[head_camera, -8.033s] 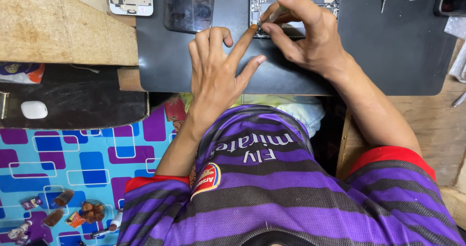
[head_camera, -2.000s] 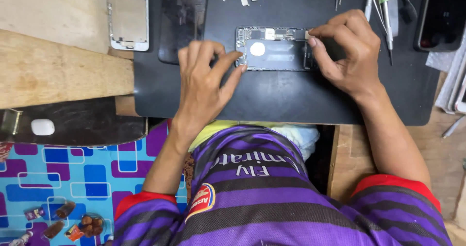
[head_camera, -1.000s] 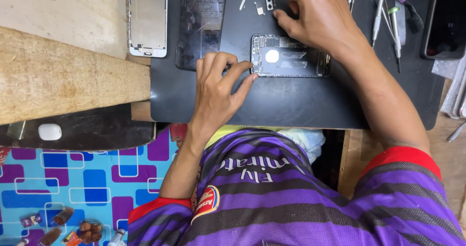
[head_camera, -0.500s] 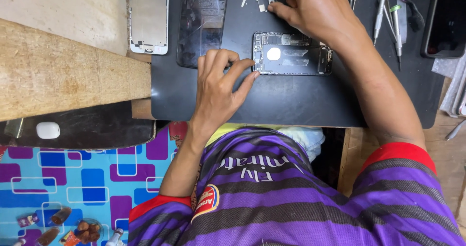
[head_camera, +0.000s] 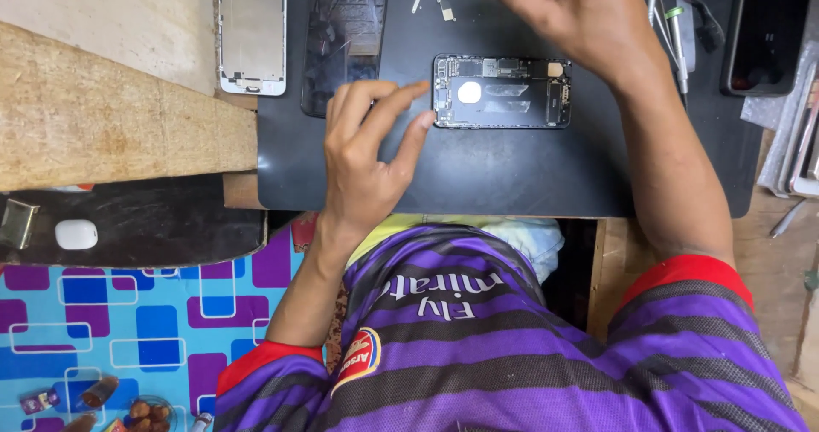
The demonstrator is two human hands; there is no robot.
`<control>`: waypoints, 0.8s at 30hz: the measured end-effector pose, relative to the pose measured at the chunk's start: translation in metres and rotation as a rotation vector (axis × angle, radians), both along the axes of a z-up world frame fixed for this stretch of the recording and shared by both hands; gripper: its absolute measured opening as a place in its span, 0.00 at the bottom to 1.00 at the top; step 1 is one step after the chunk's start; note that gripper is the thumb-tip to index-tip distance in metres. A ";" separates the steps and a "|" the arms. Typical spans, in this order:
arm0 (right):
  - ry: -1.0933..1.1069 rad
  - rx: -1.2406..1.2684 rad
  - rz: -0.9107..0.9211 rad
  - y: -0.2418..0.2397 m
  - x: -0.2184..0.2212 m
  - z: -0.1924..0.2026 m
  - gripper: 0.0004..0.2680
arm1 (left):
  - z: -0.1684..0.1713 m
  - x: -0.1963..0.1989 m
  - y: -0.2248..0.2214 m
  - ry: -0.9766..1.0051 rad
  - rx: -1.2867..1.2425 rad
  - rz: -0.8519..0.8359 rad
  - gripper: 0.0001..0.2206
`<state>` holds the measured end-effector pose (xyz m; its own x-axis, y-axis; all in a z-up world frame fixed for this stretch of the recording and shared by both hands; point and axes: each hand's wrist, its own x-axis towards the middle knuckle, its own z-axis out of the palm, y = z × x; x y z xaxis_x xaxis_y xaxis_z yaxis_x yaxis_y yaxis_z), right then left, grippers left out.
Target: Repairing a mobile phone by securing internal components and screws using a precision screwdriver
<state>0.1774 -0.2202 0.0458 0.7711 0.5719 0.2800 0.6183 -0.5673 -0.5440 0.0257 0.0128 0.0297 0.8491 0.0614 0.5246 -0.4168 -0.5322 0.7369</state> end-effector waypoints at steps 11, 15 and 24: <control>-0.554 -0.037 0.208 0.014 -0.051 0.017 0.08 | 0.014 0.047 -0.013 0.131 -0.441 -0.241 0.07; -0.628 -0.004 0.212 0.015 -0.049 0.012 0.08 | 0.014 0.049 -0.010 0.175 -0.457 -0.293 0.07; -0.164 0.259 0.221 0.019 -0.053 0.011 0.11 | -0.005 0.063 0.001 0.336 -0.640 -0.533 0.07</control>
<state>0.1244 -0.2011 0.0568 0.5699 0.6133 0.5469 0.8012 -0.2672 -0.5354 0.0884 0.0137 0.0243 0.9509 -0.1899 0.2443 -0.2001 0.2245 0.9537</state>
